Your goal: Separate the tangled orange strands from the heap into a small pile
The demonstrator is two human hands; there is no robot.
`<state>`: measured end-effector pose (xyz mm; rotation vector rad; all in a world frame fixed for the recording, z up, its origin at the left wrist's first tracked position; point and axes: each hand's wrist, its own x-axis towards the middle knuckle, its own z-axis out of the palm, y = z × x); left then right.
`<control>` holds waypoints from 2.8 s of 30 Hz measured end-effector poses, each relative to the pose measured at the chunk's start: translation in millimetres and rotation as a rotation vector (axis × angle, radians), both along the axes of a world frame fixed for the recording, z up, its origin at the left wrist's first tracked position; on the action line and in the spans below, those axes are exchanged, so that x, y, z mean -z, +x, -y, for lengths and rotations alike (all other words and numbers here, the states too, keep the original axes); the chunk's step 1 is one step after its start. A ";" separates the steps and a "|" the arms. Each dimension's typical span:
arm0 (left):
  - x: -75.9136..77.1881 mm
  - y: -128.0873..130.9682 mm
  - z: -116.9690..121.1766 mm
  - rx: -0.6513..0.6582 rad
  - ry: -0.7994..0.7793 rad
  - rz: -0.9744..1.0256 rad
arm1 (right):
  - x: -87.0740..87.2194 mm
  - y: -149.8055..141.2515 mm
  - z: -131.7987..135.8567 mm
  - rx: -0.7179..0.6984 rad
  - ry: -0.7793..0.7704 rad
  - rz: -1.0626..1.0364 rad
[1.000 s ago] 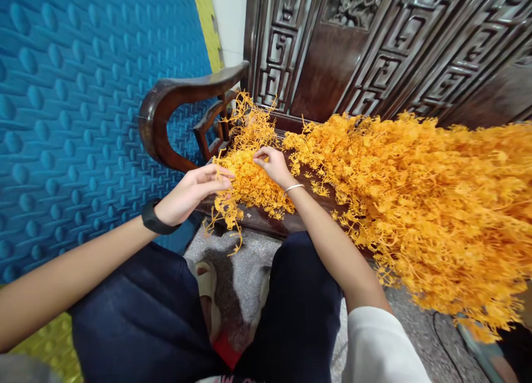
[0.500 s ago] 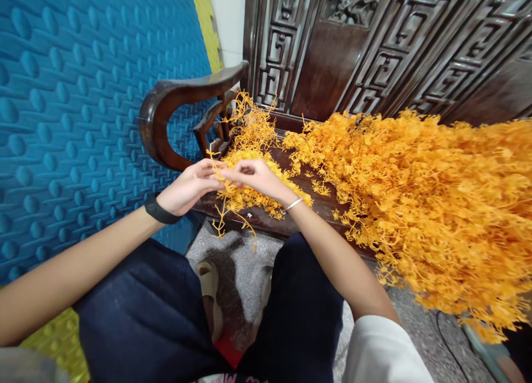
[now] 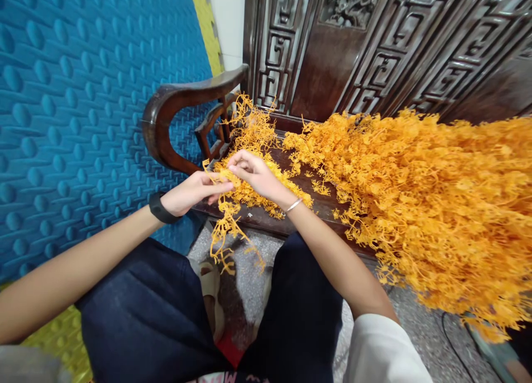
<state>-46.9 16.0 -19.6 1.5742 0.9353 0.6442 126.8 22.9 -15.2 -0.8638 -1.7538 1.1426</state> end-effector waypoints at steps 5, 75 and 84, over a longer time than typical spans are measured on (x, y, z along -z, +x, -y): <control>0.5 2.4 0.5 -0.052 0.035 0.048 | 0.2 -1.9 3.1 -0.057 -0.075 -0.055; 26.4 14.7 56.1 0.093 0.401 -0.289 | 50.9 46.3 -78.6 0.417 -0.024 -0.051; 16.3 10.3 41.5 0.018 0.136 -0.070 | 63.3 46.3 -82.7 0.454 0.262 0.192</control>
